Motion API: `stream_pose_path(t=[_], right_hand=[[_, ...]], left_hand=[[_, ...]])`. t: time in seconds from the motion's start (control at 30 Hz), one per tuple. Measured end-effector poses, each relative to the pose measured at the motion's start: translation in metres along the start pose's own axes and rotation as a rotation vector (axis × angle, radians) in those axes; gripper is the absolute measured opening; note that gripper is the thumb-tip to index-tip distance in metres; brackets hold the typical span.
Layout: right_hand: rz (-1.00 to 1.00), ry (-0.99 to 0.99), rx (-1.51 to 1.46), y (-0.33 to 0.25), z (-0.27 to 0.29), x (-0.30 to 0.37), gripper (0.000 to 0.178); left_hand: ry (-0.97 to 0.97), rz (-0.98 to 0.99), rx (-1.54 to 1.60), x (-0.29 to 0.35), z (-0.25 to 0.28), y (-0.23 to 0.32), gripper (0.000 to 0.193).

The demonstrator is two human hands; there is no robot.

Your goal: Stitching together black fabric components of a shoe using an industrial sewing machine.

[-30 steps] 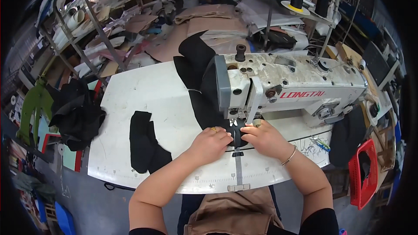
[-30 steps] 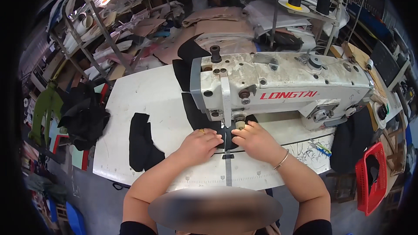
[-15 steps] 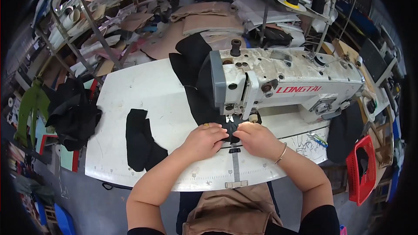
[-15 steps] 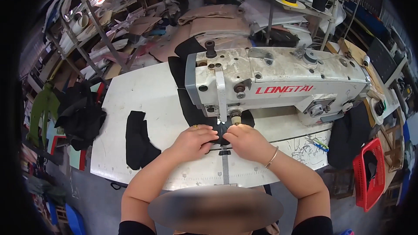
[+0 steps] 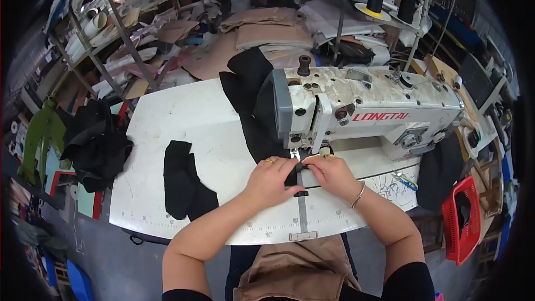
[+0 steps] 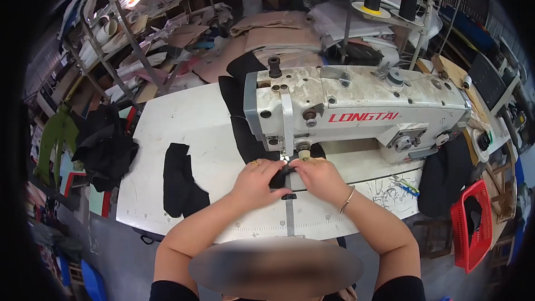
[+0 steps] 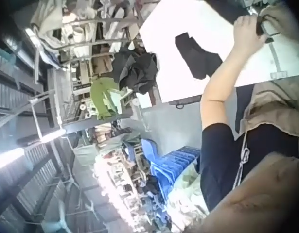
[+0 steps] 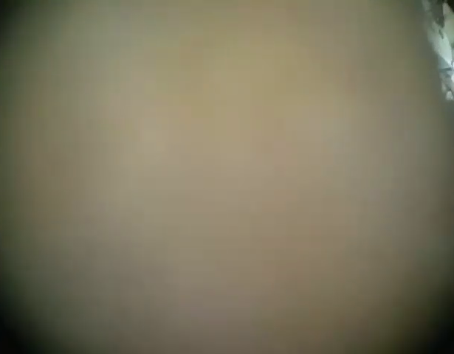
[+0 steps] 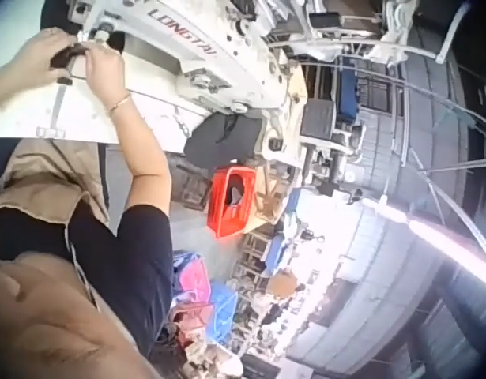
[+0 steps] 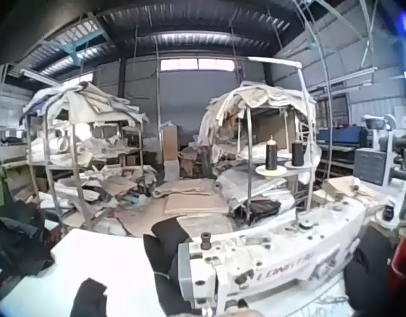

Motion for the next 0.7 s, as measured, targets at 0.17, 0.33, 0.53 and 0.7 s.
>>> stream_pose_path(t=[0.17,0.33,0.53,0.7], right_hand=[[-0.067,0.003,-0.101,0.003,0.001,-0.001,0.02],[0.119,-0.118,0.171,-0.002,0.004,0.007,0.021],[0.206,-0.159,0.289,-0.011,0.003,0.008,0.017],[0.241,-0.15,0.266,-0.026,0.004,0.002,0.025]], left_hand=[[0.173,-0.002,-0.032,-0.004,-0.012,-0.005,0.03],[0.223,-0.087,-0.016,-0.002,-0.005,-0.003,0.016],[0.225,-0.224,-0.131,0.001,-0.005,0.017,0.014],[0.23,-0.177,-0.089,0.003,0.001,0.015,0.016]])
Point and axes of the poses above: each hand's wrist, its own x-axis away from the middle knuckle, its own z-axis out of the back of the hand, y = z × x, the point moved 8 cm from there along -x, towards the middle knuckle, and after that the axes turned 14 degrees about -x, right-handed, at the moved point
